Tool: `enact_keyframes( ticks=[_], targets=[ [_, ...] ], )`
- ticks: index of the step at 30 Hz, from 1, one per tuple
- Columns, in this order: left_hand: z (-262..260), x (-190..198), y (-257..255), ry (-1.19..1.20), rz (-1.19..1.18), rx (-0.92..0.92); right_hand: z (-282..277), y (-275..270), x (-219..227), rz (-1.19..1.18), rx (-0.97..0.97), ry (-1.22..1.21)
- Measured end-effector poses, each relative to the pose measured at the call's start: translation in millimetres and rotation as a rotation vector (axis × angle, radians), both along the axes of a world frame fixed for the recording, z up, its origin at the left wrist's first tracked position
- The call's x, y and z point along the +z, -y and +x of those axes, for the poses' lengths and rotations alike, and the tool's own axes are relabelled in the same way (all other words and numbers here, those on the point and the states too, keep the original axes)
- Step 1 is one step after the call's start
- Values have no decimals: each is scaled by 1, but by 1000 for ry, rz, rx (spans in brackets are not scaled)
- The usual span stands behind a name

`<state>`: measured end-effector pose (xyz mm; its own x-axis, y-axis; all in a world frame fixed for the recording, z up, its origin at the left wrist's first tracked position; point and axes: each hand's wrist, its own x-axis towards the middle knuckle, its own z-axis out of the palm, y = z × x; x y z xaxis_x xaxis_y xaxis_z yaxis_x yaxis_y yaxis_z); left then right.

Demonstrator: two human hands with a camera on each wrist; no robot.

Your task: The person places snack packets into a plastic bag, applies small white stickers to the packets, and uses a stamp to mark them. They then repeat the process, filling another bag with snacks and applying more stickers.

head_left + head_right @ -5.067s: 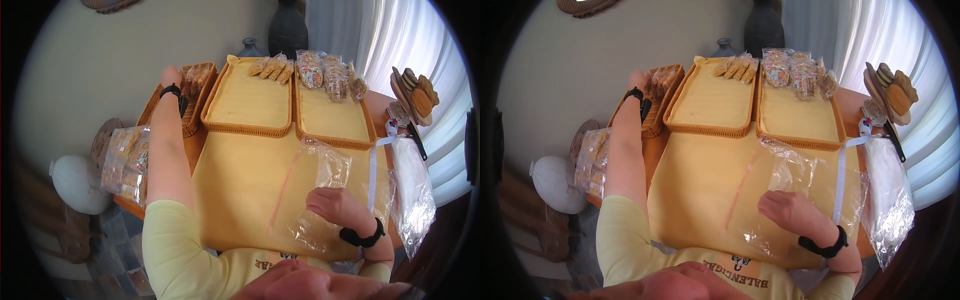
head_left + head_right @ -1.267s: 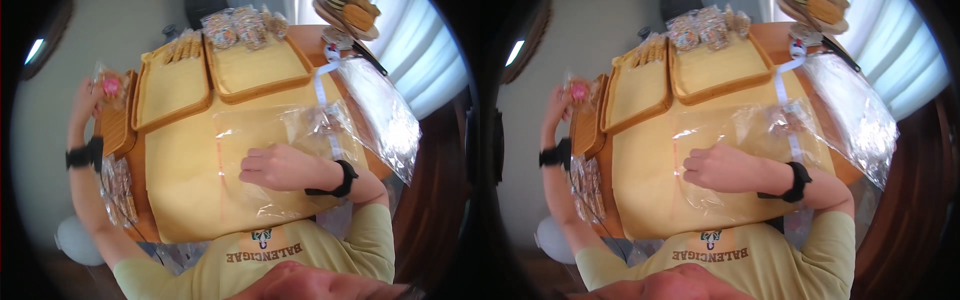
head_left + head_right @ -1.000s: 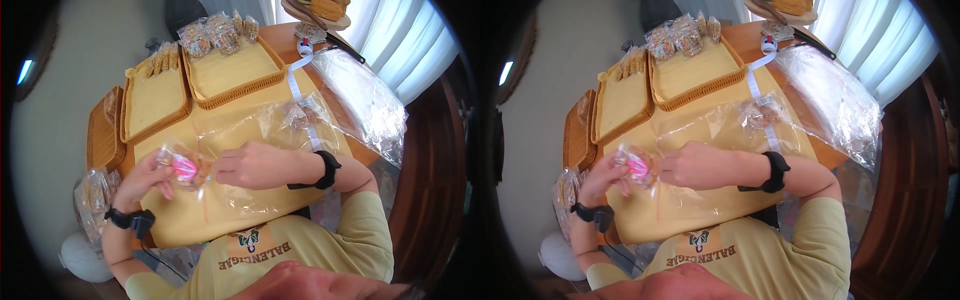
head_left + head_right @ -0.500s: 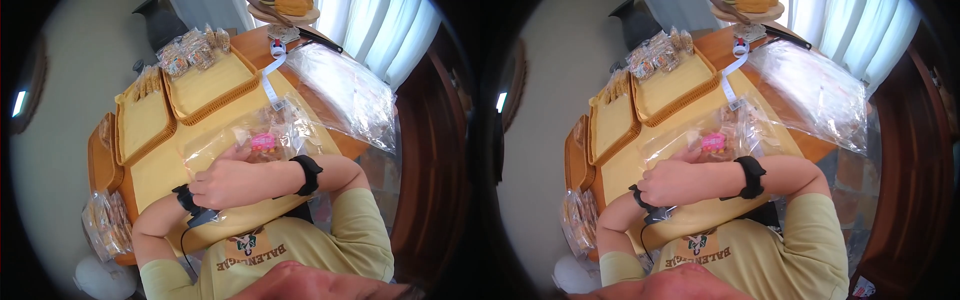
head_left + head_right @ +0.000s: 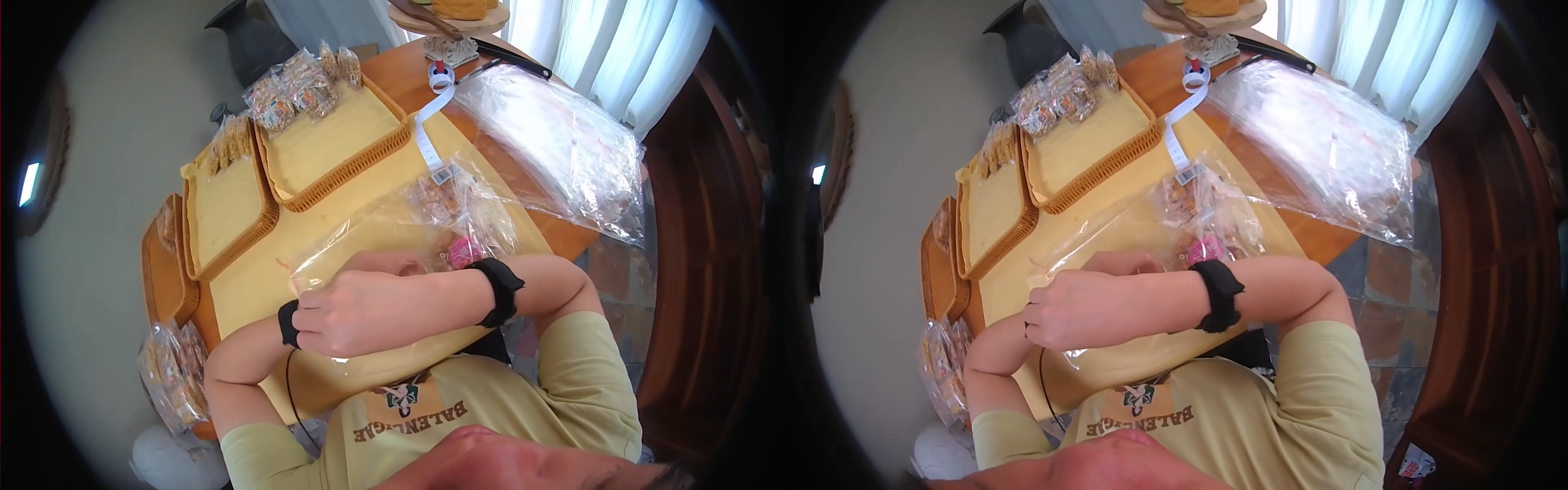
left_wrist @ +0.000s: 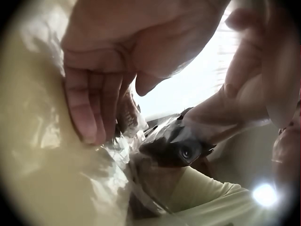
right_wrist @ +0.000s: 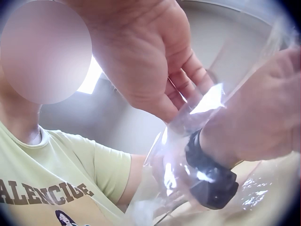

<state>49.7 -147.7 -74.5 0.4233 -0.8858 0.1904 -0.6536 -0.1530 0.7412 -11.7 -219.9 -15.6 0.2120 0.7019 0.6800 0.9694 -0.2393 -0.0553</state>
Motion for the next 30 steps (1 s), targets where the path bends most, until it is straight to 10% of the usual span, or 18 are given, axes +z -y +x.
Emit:
enact_keyframes(
  ticks=[19, 30],
  targets=[
    [-1, -20, 8, 974, 138, -197, 2, -11, -18, 85, -10, -116],
    [-4, -7, 23, 1054, 141, -331, -107, 91, -54, -103, -555, -379]
  ],
)
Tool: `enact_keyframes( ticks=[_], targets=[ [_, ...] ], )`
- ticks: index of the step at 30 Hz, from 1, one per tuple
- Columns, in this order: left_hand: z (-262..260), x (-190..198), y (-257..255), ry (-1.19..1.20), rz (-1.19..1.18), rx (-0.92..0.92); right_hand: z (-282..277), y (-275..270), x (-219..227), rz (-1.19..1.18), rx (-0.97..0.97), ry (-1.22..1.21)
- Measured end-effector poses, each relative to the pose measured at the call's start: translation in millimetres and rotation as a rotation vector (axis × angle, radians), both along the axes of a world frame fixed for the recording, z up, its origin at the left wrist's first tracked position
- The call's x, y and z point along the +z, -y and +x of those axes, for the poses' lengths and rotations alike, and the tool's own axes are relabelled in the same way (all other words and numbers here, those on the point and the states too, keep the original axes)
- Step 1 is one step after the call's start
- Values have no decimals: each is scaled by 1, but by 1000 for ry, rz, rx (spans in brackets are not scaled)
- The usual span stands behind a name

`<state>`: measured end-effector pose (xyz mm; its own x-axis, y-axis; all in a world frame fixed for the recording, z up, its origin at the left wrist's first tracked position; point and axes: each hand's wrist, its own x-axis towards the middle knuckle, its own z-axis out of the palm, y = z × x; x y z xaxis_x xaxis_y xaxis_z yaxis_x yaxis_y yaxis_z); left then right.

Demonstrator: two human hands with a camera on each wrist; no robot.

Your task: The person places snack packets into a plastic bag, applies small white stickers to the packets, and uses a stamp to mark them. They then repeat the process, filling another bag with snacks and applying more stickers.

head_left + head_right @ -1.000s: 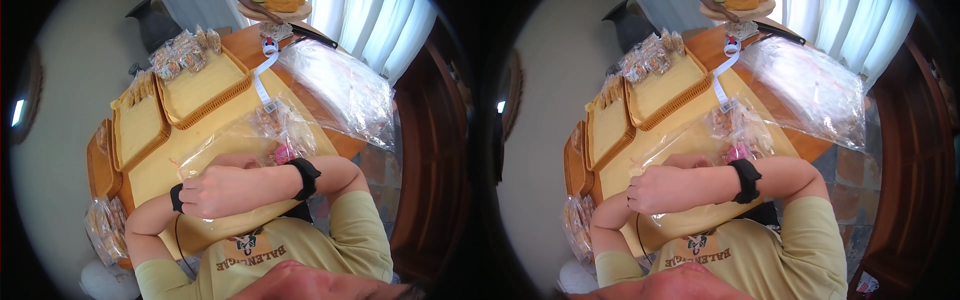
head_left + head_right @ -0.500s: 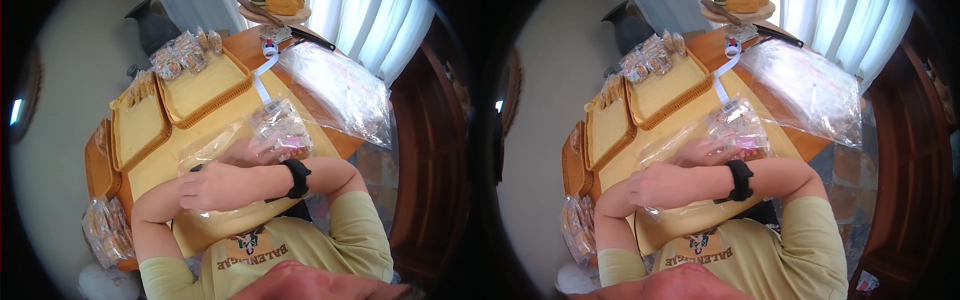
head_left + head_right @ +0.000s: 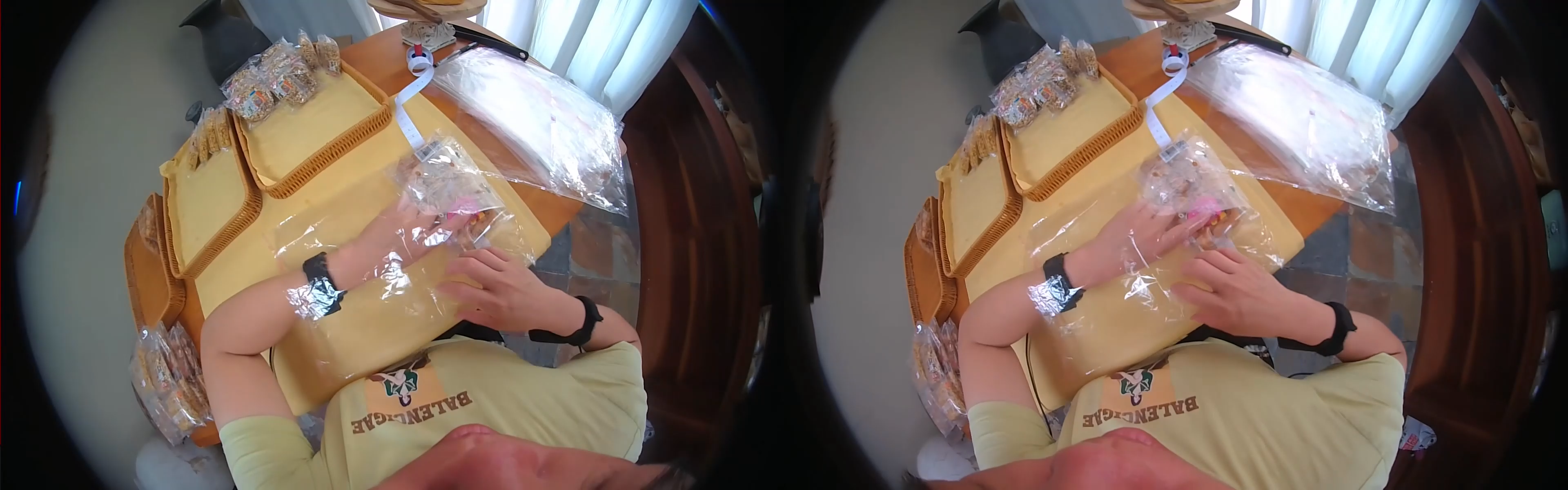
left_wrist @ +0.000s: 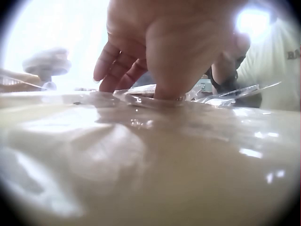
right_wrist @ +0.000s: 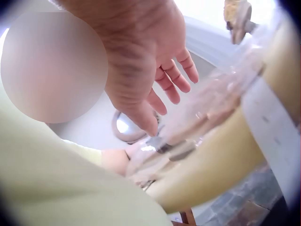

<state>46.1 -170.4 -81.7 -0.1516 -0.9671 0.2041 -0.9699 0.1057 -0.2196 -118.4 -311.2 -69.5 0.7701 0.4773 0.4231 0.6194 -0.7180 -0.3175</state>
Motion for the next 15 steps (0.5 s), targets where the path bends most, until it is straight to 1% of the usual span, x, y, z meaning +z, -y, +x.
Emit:
enact_keyframes(
  ticks=[1, 2, 3, 5, 6, 7, 8, 10, 11, 13, 14, 15],
  targets=[
    [0, -1, 1, 113, -117, -74, -3, 0, -10, -10, -63, -9],
    [0, -6, 2, 116, -117, -74, -4, -1, -18, -21, -124, -16],
    [1, -14, 1, 86, -106, -43, -4, -2, -22, -23, -121, -10],
    [-4, -11, -3, 64, -93, 2, -2, -3, -27, -46, -131, 39],
    [-7, -10, -5, 178, -8, 28, -1, -4, -28, -45, -123, 44],
    [-10, -7, -6, 289, 80, 54, -1, -4, -28, -7, -74, 56],
    [-10, -6, -6, 288, 83, 60, -1, -4, -29, 33, -28, 65],
    [-12, -3, -5, 179, 13, 75, -4, -2, -29, 53, -4, 55],
    [-14, 2, -5, 177, 17, 80, -5, -1, -30, 71, 16, 48],
    [-17, 12, -5, -154, 34, -35, -8, -1, -33, 95, 8, 71],
    [-16, 11, -4, -150, 42, -31, -8, -1, -35, 117, -5, 93],
    [-16, 8, -1, -155, 35, -71, -7, 0, -39, 126, -4, 96]
  ],
)
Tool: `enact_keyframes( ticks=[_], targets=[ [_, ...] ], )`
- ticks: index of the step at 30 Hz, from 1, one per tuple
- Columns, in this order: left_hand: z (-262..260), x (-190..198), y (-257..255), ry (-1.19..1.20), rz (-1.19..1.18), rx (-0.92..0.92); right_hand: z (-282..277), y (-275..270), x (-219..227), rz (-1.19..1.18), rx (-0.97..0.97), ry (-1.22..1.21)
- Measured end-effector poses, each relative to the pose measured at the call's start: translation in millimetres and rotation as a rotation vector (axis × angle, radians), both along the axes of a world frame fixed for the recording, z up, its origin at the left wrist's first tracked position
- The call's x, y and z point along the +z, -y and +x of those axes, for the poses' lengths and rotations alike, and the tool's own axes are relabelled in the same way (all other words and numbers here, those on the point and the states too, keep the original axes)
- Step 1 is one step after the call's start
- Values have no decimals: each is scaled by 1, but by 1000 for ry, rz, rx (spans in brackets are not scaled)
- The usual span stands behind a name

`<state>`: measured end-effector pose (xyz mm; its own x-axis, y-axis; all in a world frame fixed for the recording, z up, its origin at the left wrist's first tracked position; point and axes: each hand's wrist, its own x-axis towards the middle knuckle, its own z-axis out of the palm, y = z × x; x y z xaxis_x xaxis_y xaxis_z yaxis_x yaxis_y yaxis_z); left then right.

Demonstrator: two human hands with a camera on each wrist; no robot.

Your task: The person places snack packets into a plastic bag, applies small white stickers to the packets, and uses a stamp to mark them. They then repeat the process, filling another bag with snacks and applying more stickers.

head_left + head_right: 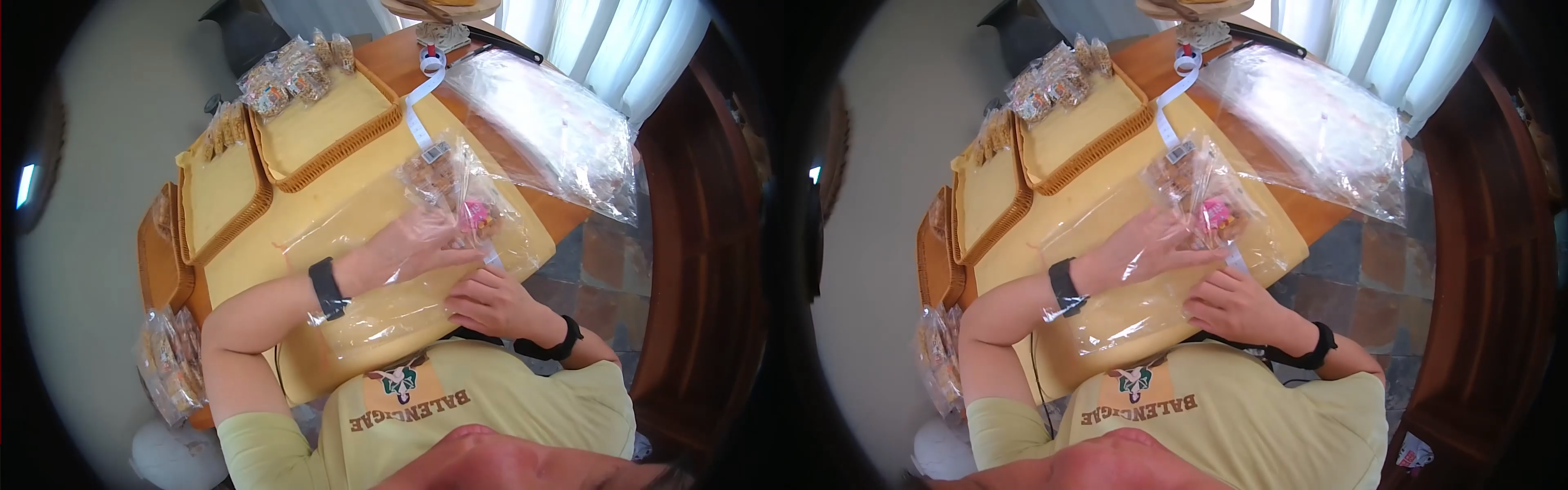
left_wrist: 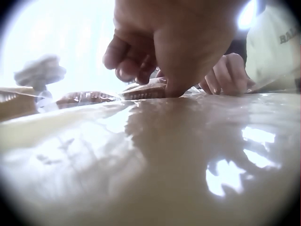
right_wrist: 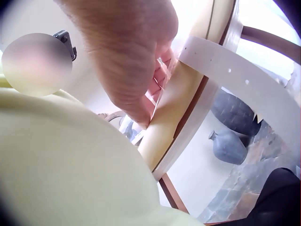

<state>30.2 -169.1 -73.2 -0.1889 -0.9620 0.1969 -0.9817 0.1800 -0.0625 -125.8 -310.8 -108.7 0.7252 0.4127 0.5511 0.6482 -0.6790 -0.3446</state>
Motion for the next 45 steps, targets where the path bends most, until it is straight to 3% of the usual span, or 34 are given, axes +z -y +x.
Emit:
enact_keyframes(
  ticks=[2, 8, 17, 19, 23, 25, 27, 29, 31, 32, 33, 35, 37, 40, 41, 42, 45],
  targets=[
    [2, -6, 1, -7, -5, -43, 1, 0, -9, -17, 12, 85],
    [4, -11, 8, -32, -59, -123, 1, -6, -10, 58, 51, 33],
    [8, -3, 8, -76, -85, 17, -6, -9, -1, 104, 85, -172],
    [10, 5, -5, -177, 26, -65, -5, -6, 7, 97, 114, -186],
    [20, 11, -67, -290, 88, 32, 5, -3, 28, 25, 144, -205],
    [26, 19, -110, -713, 291, 88, 12, -6, 38, 1, 160, -197],
    [25, 52, -147, -837, 507, 278, 24, -10, 50, -59, 153, -202],
    [27, 98, -162, -998, 718, 656, 36, -19, 65, -99, 204, -209],
    [52, 99, -186, -947, 433, 654, 45, -32, 70, -142, 247, -224],
    [64, 105, -191, -1091, 384, 922, 50, -39, 71, -220, 319, -202],
    [74, 112, -190, -1048, 276, 1073, 53, -46, 70, -297, 390, -177],
    [120, 104, -199, -725, 185, 1288, 57, -59, 67, -310, 439, -136],
    [182, 77, -224, -150, 88, 1273, 59, -74, 62, -323, 480, -96],
    [258, 52, -247, -8, 39, 1333, 59, -98, 47, -394, 448, -135],
    [282, 42, -253, 19, 7, 1439, 59, -106, 38, -358, 448, -172],
    [297, 35, -255, 43, -25, 1545, 60, -110, 34, -323, 447, -212],
    [309, 22, -237, 48, -146, 1578, 63, -112, 43, -339, 369, -222]
  ],
)
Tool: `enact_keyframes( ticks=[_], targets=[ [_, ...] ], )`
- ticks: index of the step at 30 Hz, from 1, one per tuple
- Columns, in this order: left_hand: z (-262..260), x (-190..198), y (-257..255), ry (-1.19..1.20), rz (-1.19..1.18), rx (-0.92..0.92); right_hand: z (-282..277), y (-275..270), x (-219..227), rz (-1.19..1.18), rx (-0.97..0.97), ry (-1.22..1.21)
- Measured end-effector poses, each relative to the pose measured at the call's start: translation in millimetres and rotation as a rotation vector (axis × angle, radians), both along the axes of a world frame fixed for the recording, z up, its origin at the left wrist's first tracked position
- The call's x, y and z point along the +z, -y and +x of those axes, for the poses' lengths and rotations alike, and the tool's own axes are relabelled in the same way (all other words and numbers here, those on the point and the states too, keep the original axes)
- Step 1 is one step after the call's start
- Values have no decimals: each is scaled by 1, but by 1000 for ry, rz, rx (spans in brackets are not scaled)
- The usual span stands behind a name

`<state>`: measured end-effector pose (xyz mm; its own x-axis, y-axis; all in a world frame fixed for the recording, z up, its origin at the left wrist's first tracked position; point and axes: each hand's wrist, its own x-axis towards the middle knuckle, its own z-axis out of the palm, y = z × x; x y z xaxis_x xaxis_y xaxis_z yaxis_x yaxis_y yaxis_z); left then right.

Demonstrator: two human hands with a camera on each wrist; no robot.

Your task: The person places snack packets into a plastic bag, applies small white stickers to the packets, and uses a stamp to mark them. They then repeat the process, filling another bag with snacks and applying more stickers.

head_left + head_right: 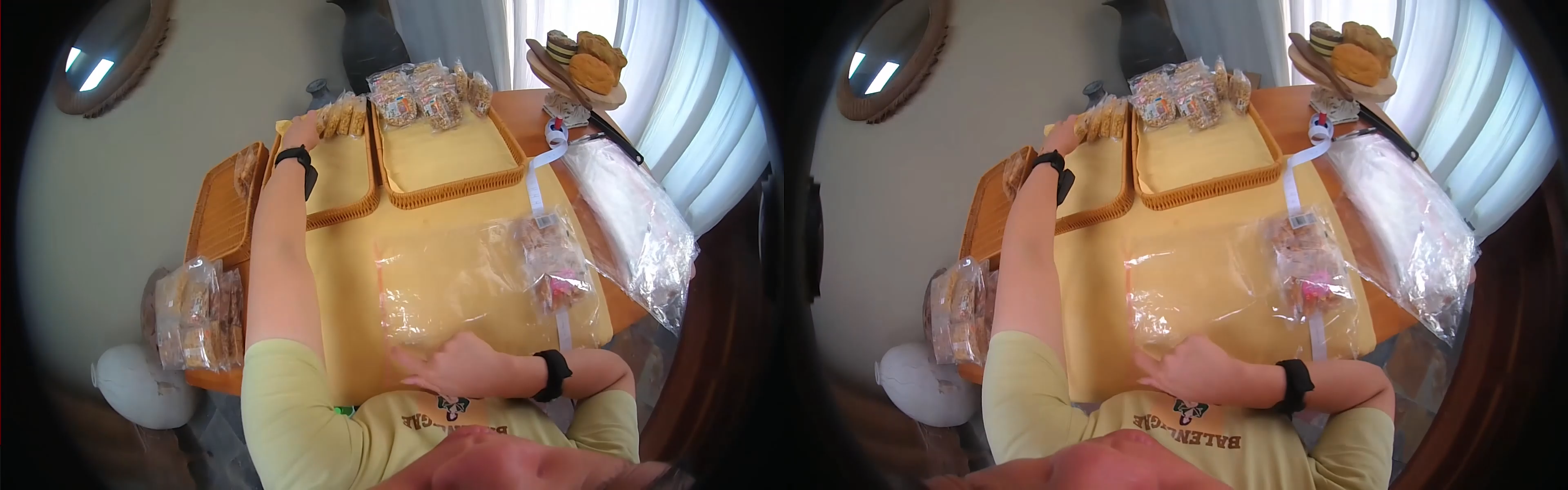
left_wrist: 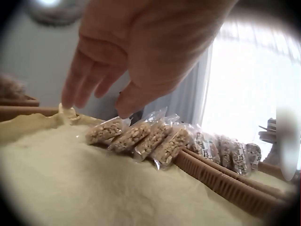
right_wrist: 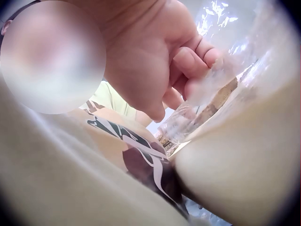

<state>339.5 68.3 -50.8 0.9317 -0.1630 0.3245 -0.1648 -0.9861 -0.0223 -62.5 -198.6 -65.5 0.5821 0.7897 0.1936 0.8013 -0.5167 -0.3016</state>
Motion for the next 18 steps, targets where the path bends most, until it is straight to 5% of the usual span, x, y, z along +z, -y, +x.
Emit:
enact_keyframes(
  ticks=[5, 9, 18],
  targets=[
    [26, -11, 23, -69, 18, -35, 9, -3, -7, 29, -72, 74],
    [37, -23, 19, -61, 48, 111, 13, -2, -3, 61, -132, 87],
    [38, -22, -11, -56, 171, 105, 20, 2, 0, 208, -24, 70]
  ],
)
